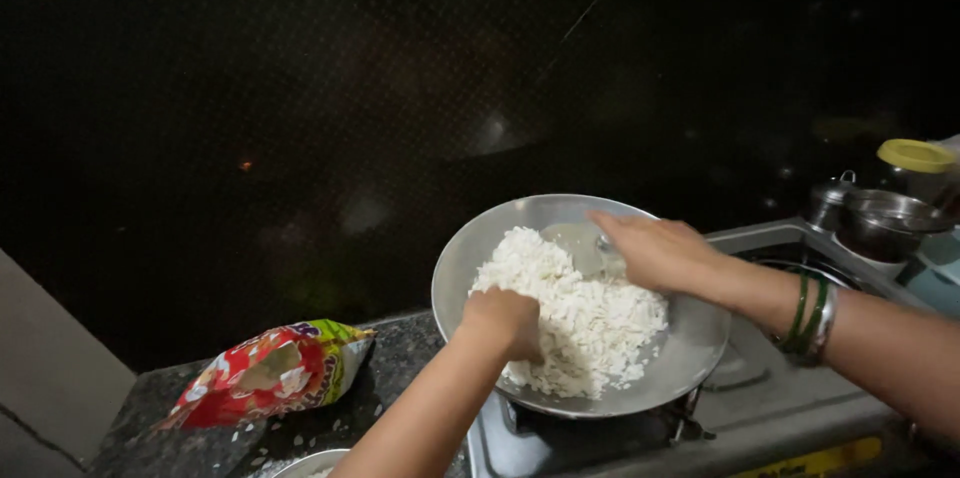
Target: The person stirs flattened rice in a pan on a stove with a spoon and turns the stove knob by hand.
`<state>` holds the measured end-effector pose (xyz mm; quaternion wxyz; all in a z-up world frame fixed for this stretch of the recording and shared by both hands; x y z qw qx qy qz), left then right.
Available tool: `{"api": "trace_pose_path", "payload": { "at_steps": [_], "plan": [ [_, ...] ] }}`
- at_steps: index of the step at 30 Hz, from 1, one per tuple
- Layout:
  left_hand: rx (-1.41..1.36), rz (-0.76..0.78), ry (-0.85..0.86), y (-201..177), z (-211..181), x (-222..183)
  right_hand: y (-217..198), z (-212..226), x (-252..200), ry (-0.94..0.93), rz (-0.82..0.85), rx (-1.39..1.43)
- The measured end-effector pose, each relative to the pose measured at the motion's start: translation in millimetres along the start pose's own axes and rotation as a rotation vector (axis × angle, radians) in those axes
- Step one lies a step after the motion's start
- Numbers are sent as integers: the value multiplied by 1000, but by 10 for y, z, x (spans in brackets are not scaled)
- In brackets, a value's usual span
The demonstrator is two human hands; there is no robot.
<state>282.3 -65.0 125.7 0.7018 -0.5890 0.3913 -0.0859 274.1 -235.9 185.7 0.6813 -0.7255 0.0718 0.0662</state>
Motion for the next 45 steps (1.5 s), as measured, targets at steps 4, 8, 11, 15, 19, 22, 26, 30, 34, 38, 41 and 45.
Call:
{"api": "trace_pose_path", "payload": {
  "at_steps": [4,8,11,15,19,22,26,30,34,38,41,45],
  "plan": [
    [0,84,-6,173,-7,248,-334,-68,-218,-19,-98,-203],
    [-128,-35,118,172,159,662,-439,-193,-121,-118,-352,-523],
    [-283,-287,33,-39,343,522,-403,-128,-115,-174,-218,-506],
    [-275,-292,-183,-242,305,64,-263,-224,-28,-390,-111,-124],
    [-297,124,-191,36,101,155,-446,-353,-88,-202,-16,-203],
    [-231,108,-150,193,131,533,-491,-417,-88,-209,-131,-513],
    [-426,-123,-189,51,260,587,-304,-522,36,-203,23,-458],
    [-439,17,-325,-44,74,87,87,-520,300,-257,216,-185],
    [-479,-18,-276,366,274,653,39,-293,124,-237,252,24],
    [-561,-200,-184,52,351,440,-237,-315,59,-275,155,8],
    [-671,-372,-57,-272,419,170,-506,-444,66,-303,81,57],
    [-550,-102,-164,-84,508,297,-741,-419,-145,-148,55,-185]
  ]
}}
Point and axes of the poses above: each hand's wrist, its own x-axis towards the middle knuckle, its own y-axis out of the palm, z = x × y, the point moved 8 cm from there along x, towards the middle knuckle, and after that the axes turned 15 degrees about z, right-handed, at the moved point
